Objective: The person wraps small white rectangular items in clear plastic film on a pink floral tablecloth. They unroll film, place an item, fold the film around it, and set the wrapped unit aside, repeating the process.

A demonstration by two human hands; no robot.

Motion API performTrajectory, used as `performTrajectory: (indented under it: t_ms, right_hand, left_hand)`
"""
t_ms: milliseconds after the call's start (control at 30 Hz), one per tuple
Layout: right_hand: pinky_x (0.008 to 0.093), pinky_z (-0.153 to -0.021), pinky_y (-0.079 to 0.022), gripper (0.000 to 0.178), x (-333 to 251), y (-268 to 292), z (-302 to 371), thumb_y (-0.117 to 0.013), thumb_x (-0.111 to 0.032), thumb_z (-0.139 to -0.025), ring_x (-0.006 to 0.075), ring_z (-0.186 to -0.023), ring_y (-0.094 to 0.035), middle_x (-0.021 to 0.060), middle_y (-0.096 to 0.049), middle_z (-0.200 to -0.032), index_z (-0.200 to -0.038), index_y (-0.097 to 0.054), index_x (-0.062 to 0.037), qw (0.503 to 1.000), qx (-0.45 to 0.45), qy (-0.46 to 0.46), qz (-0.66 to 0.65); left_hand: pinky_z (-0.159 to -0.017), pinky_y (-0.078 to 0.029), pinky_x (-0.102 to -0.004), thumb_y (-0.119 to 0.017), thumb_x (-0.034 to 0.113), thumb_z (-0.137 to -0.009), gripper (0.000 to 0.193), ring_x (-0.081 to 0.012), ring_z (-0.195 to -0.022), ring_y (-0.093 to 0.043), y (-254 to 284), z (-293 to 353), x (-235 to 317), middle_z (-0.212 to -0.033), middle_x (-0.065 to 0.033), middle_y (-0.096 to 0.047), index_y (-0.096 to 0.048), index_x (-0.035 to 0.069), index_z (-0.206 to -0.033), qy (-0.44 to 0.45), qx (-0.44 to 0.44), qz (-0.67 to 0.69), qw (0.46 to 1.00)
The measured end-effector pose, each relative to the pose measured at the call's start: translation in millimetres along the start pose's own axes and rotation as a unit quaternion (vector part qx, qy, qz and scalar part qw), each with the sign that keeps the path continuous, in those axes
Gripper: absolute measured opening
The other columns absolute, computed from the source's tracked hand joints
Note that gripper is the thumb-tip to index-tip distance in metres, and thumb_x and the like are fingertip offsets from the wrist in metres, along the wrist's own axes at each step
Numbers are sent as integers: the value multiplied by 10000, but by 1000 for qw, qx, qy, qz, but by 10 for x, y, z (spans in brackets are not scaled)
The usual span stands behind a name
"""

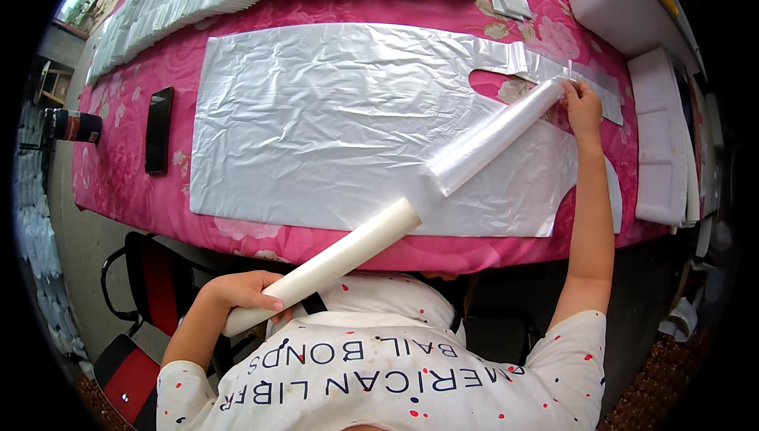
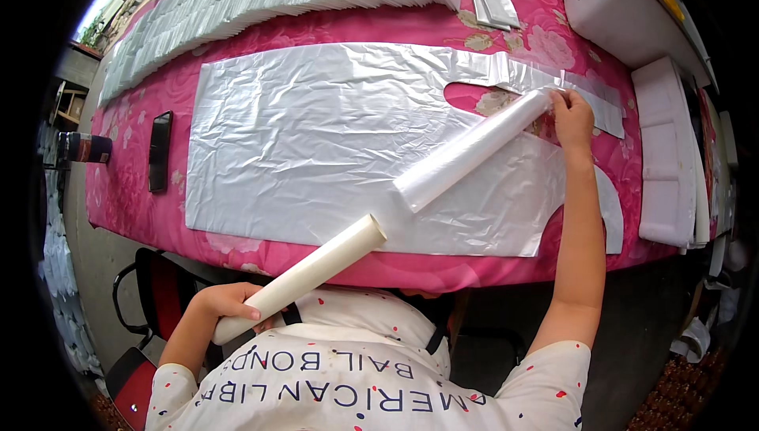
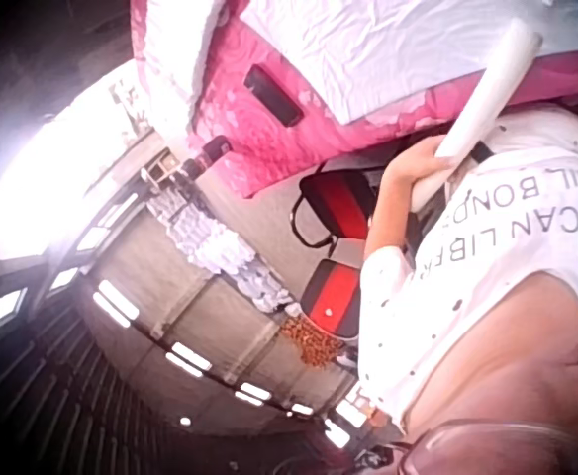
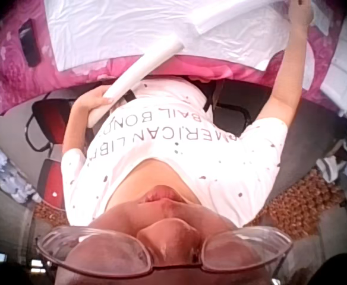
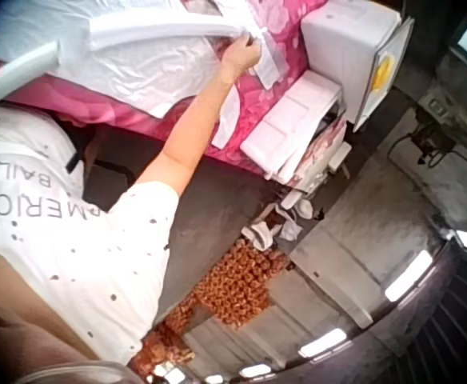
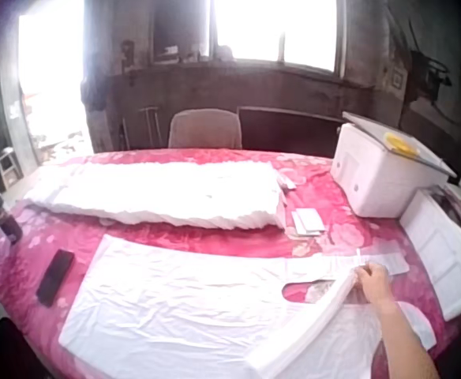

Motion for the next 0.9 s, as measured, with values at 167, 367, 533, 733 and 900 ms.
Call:
performTrajectory:
  t_ms: [167, 367, 533, 733, 900]
  right_hand:
    - [256, -589, -445, 228, -87, -17, 66, -600, -209, -855, 93, -614, -544, 37, -641, -745, -914, -637, 9, 998, 3, 66, -23]
    - [217, -575, -430, 170, -788, -669, 333, -592, -156, -859, 75, -630, -531, -1, -593, -704, -911, -627, 2, 981, -127, 14, -147]
    - [236, -646, -449, 186, -1263, -976, 426, -597, -156, -846, 91, -660, -547, 40, -625, -749, -914, -624, 15, 971, -180, 79, -136]
    - [247, -691, -466, 241, -1198, -1126, 327, -594, -185, -862, 125, -756, -572, 58, -622, -857, -1000, -594, 12, 959, -235, 42, -151]
    - [384, -911, -415, 461, -1649, -833, 654, -608, -300, -849, 301, -1092, -506, 190, -533, -1181, -1197, -522, -10, 975, -19, 223, -5]
  left_hand:
    - [-796, -467, -305, -739, 281, -729, 543, -183, -894, -610, -136, 22, 502, -969, -108, -647, -548, -14, -1144, -30, 16, -270, 962]
    - [-730, -461, -385, -728, 312, -670, 474, -304, -809, -594, -513, -375, 1669, -812, -116, -623, -599, 82, -1065, -234, 235, -650, 684]
    - [-833, -452, -405, -681, 263, -743, 449, -267, -946, -563, -705, -703, 1828, -1069, -93, -569, -560, 64, -1127, -456, 269, -709, 465]
    - [-1043, -301, -409, -500, 468, -846, 635, -296, -1228, -411, -627, -970, 1426, -1334, -164, -419, -444, -3, -1267, -387, 142, -785, 462]
    - [-1104, -155, -423, -376, 615, -837, 807, -304, -1358, -223, -619, -1063, 1167, -1454, -187, -249, -336, 1, -1359, -326, 166, -788, 495]
Point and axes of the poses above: each hand's wrist, its own z-axis away from the middle knuckle, its own y-axis out of the back of the hand, x = y × z, the point moved 5 cm from there along -z, towards the middle knuckle
